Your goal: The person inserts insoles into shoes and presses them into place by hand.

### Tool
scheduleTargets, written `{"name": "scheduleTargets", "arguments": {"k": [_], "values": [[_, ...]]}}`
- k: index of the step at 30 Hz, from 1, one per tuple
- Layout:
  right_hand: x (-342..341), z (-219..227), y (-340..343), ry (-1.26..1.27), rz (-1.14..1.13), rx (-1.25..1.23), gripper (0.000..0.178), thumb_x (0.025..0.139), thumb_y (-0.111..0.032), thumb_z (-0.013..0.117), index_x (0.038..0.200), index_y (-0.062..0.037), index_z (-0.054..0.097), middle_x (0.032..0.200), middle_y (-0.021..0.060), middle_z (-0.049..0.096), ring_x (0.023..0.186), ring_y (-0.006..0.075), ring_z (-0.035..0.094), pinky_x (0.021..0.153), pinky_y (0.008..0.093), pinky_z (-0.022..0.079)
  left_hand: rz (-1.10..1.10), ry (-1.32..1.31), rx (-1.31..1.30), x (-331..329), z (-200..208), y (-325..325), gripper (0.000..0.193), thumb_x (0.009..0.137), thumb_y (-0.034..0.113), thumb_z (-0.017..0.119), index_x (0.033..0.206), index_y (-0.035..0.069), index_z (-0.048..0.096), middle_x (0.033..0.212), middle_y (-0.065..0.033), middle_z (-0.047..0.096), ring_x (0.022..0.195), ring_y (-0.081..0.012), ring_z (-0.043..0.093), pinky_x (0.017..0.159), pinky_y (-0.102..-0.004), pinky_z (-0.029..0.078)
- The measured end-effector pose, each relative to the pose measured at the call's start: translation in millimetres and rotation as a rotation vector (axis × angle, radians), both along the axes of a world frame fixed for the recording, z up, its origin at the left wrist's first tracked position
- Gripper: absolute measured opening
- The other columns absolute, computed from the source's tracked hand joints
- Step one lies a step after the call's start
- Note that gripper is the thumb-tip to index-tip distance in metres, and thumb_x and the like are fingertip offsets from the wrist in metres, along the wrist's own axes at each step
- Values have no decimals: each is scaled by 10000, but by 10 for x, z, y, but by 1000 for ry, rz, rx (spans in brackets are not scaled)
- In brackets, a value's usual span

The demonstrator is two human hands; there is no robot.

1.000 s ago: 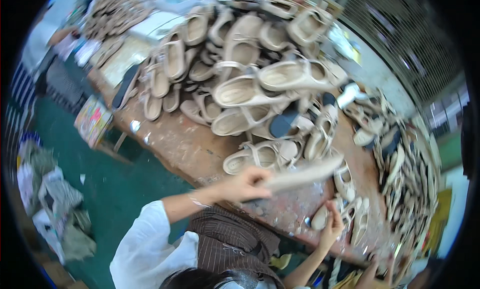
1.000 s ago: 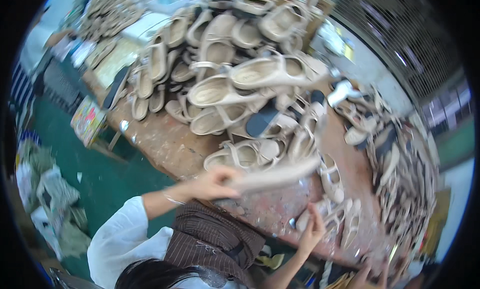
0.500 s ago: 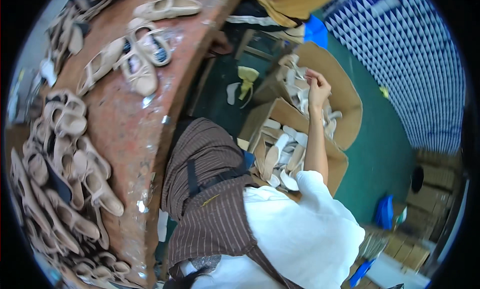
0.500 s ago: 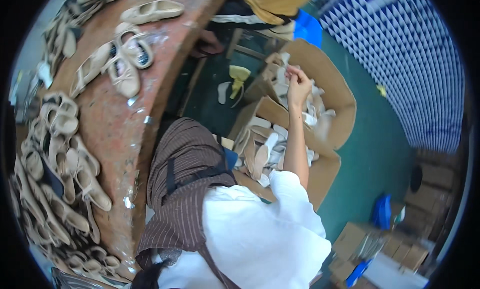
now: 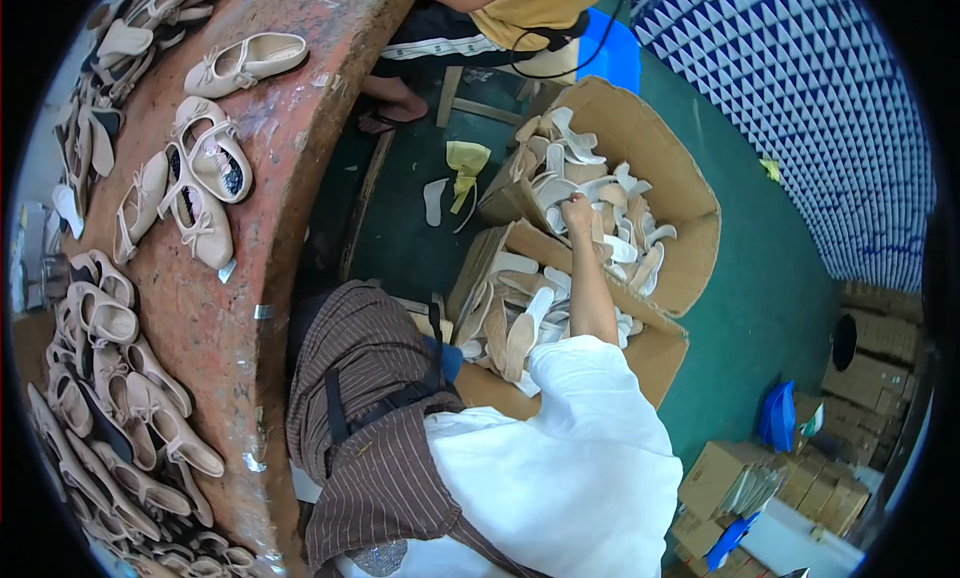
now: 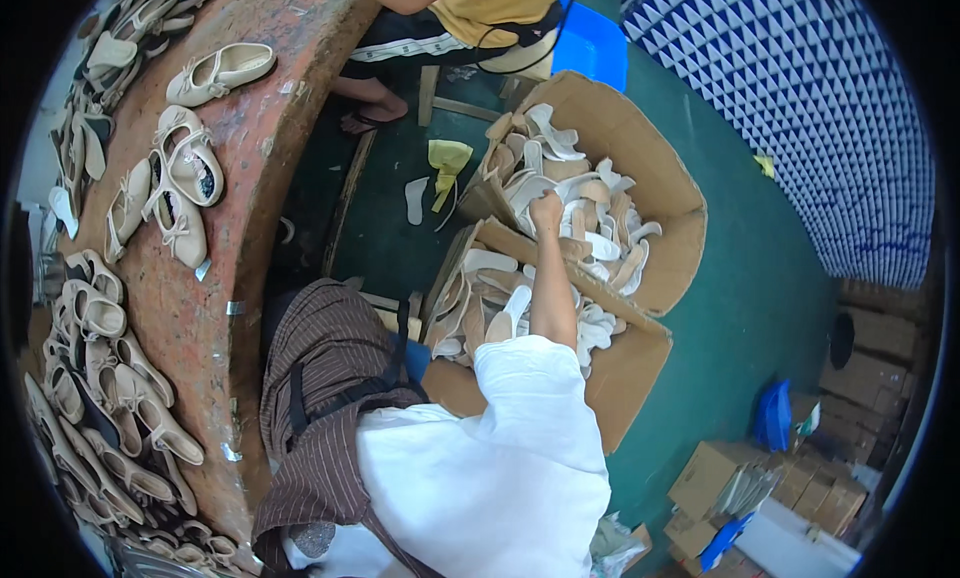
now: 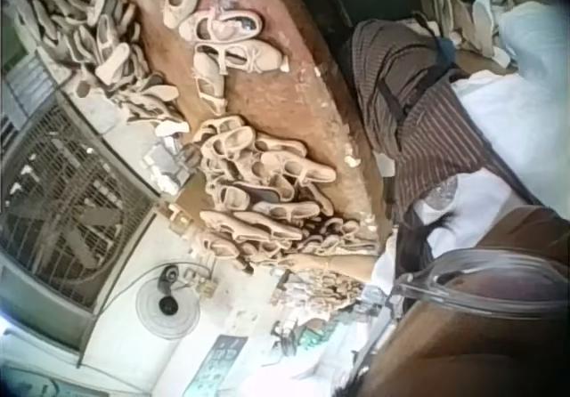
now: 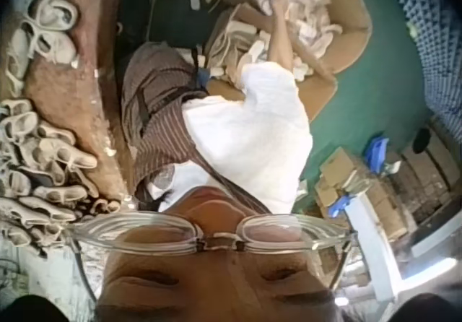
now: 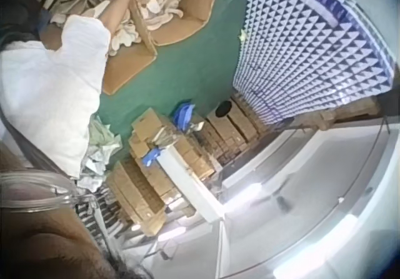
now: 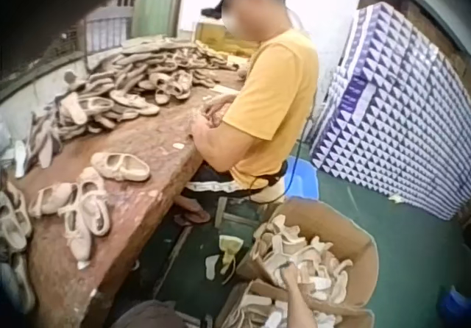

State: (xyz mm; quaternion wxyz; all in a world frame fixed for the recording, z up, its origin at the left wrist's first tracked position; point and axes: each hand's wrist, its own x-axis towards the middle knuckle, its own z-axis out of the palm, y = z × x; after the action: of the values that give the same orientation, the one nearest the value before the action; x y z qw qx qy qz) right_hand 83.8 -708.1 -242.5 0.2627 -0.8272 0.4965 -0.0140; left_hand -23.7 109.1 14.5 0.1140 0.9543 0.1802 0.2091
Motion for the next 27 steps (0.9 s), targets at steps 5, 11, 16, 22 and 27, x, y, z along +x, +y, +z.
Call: {"name": "scheduleTargets", "arguments": {"k": [5,11,16,22,27], "values": [[656,-418,-464,388,227,10,753,774,-158,679,1466,8,432,1402,313,535,1308,434,531,1100,440,450,168,9,81,-418,111,316,460,872,248,779,1212,2,591,1168,-115,624,1034,-192,609,876,-331,506],[1357,-956,-906,207,360,-170,867,739,-172,758,1507,-61,372,1552,316,316,1370,458,443,1129,460,417,370,9,174,-1122,670,1127,504,879,260,775,1261,-1,577,1217,-132,616,1064,-205,608,894,-338,506],[1649,-1594,-1375,309,451,-176,709,737,-314,758,1403,-146,578,1645,287,128,1451,478,308,1167,449,368,474,16,240,-1450,1341,1664,541,884,270,771,1302,-5,565,1258,-147,609,1089,-215,608,908,-343,506],[1559,-2452,-1687,164,923,-467,244,870,-325,627,906,-106,728,979,160,735,865,339,713,702,460,569,554,-8,283,-1737,2368,1782,586,890,282,766,1351,-8,550,1307,-165,601,1119,-227,607,926,-349,506],[1267,-2365,-1401,282,696,-502,308,854,-305,625,988,-78,785,931,188,750,821,384,725,762,479,581,709,124,152,-2020,2615,1977,680,934,274,708,1503,32,424,1498,-200,474,1292,-304,526,1047,-401,447]]}}
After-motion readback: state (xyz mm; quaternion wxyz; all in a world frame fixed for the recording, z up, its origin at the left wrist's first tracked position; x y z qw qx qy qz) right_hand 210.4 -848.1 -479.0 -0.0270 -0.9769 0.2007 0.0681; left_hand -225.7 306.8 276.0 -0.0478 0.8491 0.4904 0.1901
